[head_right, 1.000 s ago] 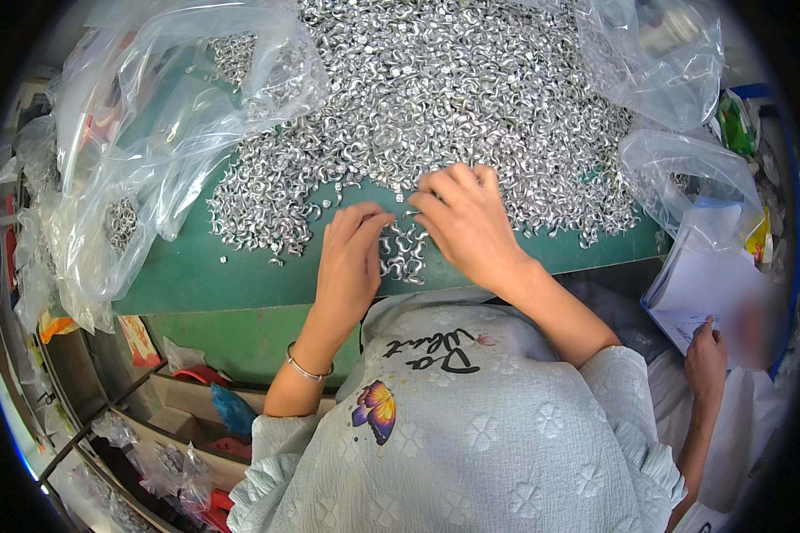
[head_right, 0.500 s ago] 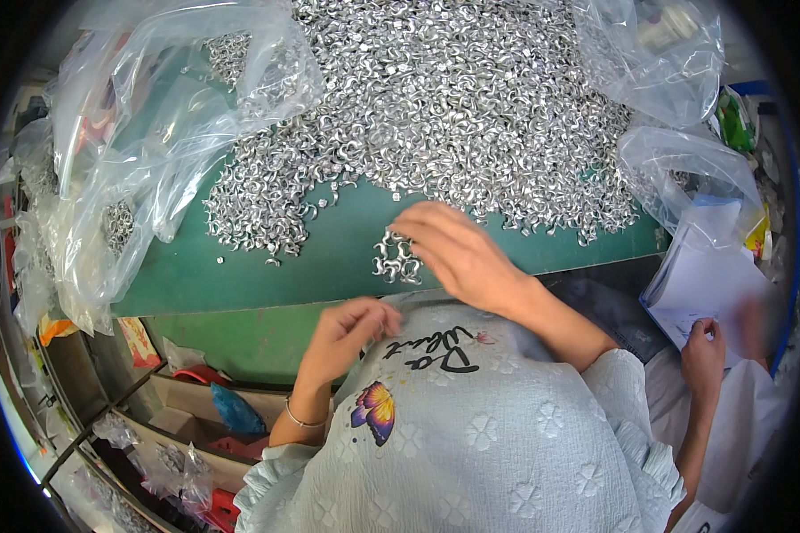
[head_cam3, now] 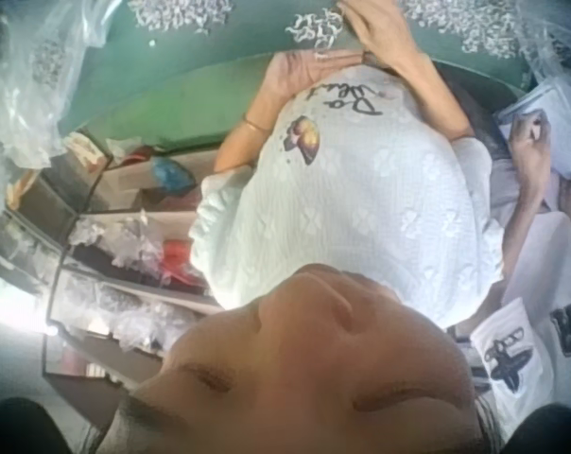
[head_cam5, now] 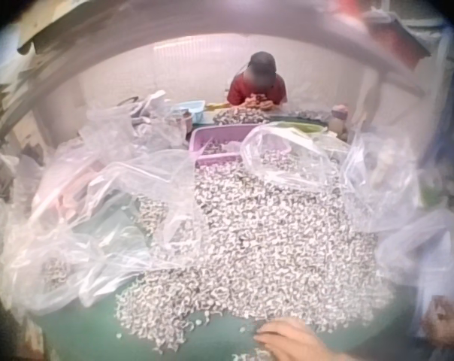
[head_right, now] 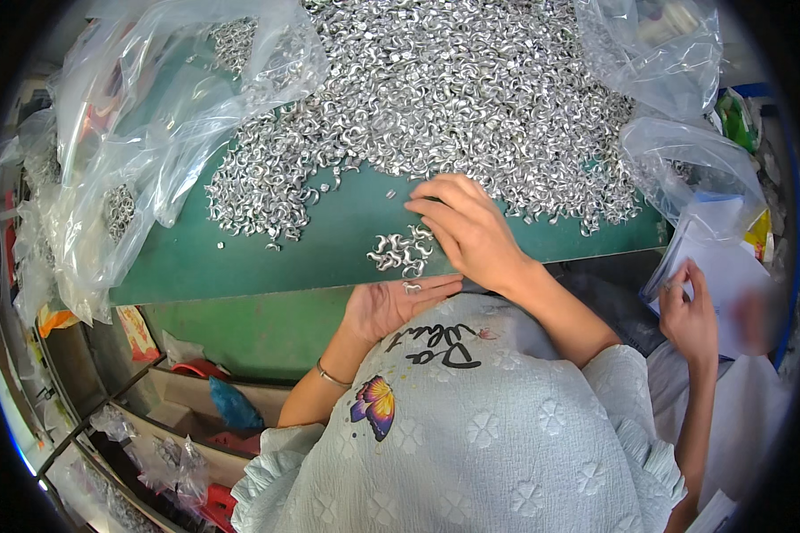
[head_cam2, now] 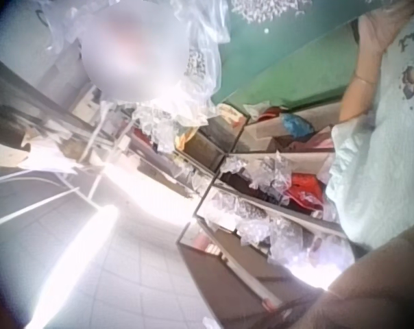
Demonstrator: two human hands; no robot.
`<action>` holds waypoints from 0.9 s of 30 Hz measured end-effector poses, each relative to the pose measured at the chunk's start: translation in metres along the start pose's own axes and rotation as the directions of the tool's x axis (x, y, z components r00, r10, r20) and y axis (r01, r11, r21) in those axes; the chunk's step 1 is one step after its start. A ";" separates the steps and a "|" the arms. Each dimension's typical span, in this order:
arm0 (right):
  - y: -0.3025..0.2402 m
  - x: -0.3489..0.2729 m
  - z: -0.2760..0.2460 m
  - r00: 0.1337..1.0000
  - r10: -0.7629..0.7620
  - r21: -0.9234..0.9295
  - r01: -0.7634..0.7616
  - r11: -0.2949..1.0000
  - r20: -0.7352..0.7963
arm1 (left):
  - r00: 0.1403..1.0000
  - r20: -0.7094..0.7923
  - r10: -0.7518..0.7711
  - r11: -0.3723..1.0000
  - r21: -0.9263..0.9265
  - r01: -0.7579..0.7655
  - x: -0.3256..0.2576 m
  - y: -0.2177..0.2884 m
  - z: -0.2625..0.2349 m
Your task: The person sorts through a large pile of small silver hardware components on a green workbench, picking out specific pieces and grouping them together.
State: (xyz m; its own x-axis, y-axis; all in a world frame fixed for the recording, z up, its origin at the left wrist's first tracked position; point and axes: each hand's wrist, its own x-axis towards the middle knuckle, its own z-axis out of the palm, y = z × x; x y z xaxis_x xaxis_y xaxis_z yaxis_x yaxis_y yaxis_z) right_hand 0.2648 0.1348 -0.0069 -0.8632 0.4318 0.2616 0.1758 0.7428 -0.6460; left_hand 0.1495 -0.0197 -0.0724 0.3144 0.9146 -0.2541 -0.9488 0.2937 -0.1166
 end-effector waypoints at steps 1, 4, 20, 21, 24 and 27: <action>-0.001 -0.001 -0.005 0.999 0.009 -0.034 -0.007 0.999 0.034 | 0.999 -0.038 -0.008 0.999 0.044 0.010 0.000 0.000 0.001; -0.009 -0.002 -0.004 0.998 -0.012 -0.129 0.019 0.992 0.053 | 0.999 0.034 -0.017 0.978 -0.208 0.024 0.005 -0.001 -0.002; -0.003 0.000 -0.004 0.995 -0.040 -0.274 0.014 0.962 -0.090 | 0.997 0.059 -0.043 0.956 -0.286 0.058 0.005 -0.002 -0.005; -0.006 -0.004 -0.001 0.997 -0.033 -0.305 0.011 0.952 -0.069 | 0.996 0.081 -0.031 0.948 -0.314 0.055 0.005 -0.002 -0.007; -0.010 -0.013 0.001 0.999 -0.035 -0.247 0.031 0.968 -0.011 | 0.992 0.128 0.000 0.935 -0.353 0.045 0.007 -0.004 -0.007; -0.018 -0.020 -0.004 0.992 -0.051 -0.096 0.063 0.993 0.119 | 0.991 0.128 0.024 0.951 -0.310 0.017 0.005 -0.006 -0.017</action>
State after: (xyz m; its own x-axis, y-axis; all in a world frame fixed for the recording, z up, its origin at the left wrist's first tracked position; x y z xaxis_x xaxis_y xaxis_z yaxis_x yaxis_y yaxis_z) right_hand 0.2808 0.1151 0.0023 -0.9211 0.3295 0.2074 0.1659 0.8141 -0.5566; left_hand 0.1575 -0.0213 -0.0896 0.2848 0.9495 -0.1314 -0.8867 0.2089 -0.4125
